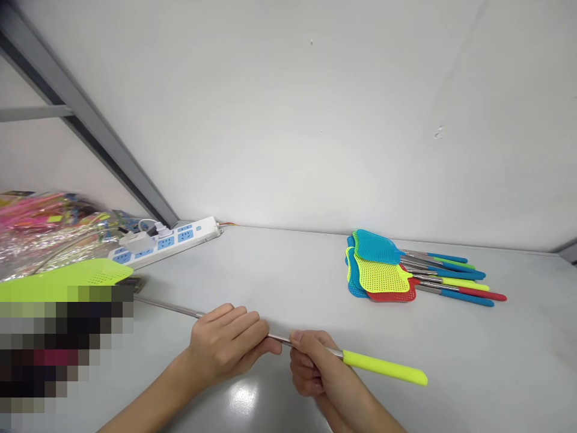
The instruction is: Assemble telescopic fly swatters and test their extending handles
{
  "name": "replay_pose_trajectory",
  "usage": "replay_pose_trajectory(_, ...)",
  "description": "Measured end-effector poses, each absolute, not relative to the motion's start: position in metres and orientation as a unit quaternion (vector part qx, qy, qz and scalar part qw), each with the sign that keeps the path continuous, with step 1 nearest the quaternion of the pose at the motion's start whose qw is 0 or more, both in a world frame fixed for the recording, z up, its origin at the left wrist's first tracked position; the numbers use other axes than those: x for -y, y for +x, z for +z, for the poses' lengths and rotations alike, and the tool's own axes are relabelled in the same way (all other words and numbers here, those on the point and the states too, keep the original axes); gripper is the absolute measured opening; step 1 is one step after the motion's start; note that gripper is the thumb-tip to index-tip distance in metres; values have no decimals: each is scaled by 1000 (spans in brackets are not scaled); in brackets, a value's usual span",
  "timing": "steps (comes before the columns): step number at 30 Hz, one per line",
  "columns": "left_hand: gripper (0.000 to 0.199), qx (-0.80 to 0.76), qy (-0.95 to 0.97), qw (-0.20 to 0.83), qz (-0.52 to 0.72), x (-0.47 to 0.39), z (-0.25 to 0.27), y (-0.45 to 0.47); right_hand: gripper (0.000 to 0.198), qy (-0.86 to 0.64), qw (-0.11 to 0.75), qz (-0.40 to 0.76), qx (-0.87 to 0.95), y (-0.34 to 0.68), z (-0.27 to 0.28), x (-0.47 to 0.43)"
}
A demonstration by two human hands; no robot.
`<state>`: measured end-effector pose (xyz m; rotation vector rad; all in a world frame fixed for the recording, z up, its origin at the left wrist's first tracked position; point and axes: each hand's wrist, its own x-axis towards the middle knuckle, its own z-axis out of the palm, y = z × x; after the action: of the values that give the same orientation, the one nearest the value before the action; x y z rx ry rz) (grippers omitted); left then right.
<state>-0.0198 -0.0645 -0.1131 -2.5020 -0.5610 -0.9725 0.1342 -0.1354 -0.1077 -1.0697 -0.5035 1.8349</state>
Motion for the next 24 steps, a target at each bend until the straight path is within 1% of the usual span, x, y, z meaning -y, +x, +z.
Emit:
replay_pose_trajectory(5,30,198,-896,203,-342,62,-111,-23,42,-438,461,744,206,135,-107,136)
replay_pose_trajectory(12,35,193,-894,208,-345,58,-107,-30,41,-426,460,750,212,141,-111,136)
replay_pose_trajectory(24,35,186,-895,216,-342,55,-109,-35,42,-422,467,745,220,141,-112,135)
